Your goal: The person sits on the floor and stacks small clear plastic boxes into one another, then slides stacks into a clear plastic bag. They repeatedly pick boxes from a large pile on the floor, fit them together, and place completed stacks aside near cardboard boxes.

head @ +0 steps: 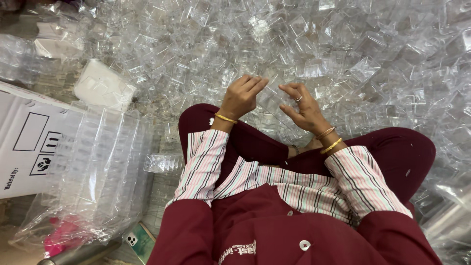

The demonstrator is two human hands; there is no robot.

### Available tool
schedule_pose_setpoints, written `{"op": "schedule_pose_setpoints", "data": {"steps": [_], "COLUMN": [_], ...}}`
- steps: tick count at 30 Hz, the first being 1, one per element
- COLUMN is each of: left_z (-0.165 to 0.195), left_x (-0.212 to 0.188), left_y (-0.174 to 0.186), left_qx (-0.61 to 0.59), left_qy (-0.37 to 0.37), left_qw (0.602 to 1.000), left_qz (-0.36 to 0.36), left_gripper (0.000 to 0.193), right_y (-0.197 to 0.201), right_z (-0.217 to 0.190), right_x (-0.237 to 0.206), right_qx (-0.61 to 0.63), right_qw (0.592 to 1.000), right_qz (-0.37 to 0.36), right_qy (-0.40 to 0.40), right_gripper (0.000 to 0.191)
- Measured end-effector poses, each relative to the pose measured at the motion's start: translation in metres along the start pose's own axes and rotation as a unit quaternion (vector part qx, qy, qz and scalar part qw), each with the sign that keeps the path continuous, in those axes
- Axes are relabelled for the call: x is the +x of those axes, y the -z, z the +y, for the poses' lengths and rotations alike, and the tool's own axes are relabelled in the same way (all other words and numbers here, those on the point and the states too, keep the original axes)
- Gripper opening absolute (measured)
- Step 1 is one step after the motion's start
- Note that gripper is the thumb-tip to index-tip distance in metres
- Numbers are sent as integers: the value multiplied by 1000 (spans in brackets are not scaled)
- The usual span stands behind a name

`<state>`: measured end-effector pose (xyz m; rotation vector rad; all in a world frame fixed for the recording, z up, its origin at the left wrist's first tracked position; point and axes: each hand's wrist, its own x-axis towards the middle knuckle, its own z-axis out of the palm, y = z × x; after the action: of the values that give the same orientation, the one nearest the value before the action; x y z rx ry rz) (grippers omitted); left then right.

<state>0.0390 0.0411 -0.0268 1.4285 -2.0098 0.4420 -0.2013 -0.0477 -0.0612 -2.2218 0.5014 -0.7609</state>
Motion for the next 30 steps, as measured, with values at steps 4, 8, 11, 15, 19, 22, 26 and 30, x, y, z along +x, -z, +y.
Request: {"op": "schedule_pose_setpoints", "data": {"steps": [4, 8, 11, 15, 19, 22, 26, 30], "left_z": [12, 40, 70, 107, 135, 148, 154, 138], "left_x": [-1, -1, -3, 5, 32, 51, 59, 37], "left_y": [9, 3, -2, -1, -3, -3, 6, 31], "left_qx": [-111, -280, -520, -521, -392, -309, -277, -316], "left_qy": [36, 205, 300, 300, 276, 252, 221, 260], "left_qw": [992, 918, 781, 773, 847, 890, 915, 887], "left_qz": [42, 191, 174, 203, 229, 222, 195, 215], "left_gripper": [62, 84, 95, 97, 85, 76, 73, 67], "right_y": [-1, 0, 5, 15, 24, 30, 30, 24], "right_z": [3, -2, -13, -28, -38, -37, -35, -34], "right_x": [-1, 1, 2, 0, -8, -12, -16, -16], "right_qx": [33, 151, 127, 95, 131, 199, 400, 424], "right_qw": [999, 986, 986, 985, 984, 971, 909, 898], "right_qz": [2, 24, 29, 27, 54, 89, 98, 95], "right_qy": [19, 60, 102, 139, 110, 95, 64, 63], "right_gripper": [56, 55, 58, 72, 76, 71, 67, 67]}}
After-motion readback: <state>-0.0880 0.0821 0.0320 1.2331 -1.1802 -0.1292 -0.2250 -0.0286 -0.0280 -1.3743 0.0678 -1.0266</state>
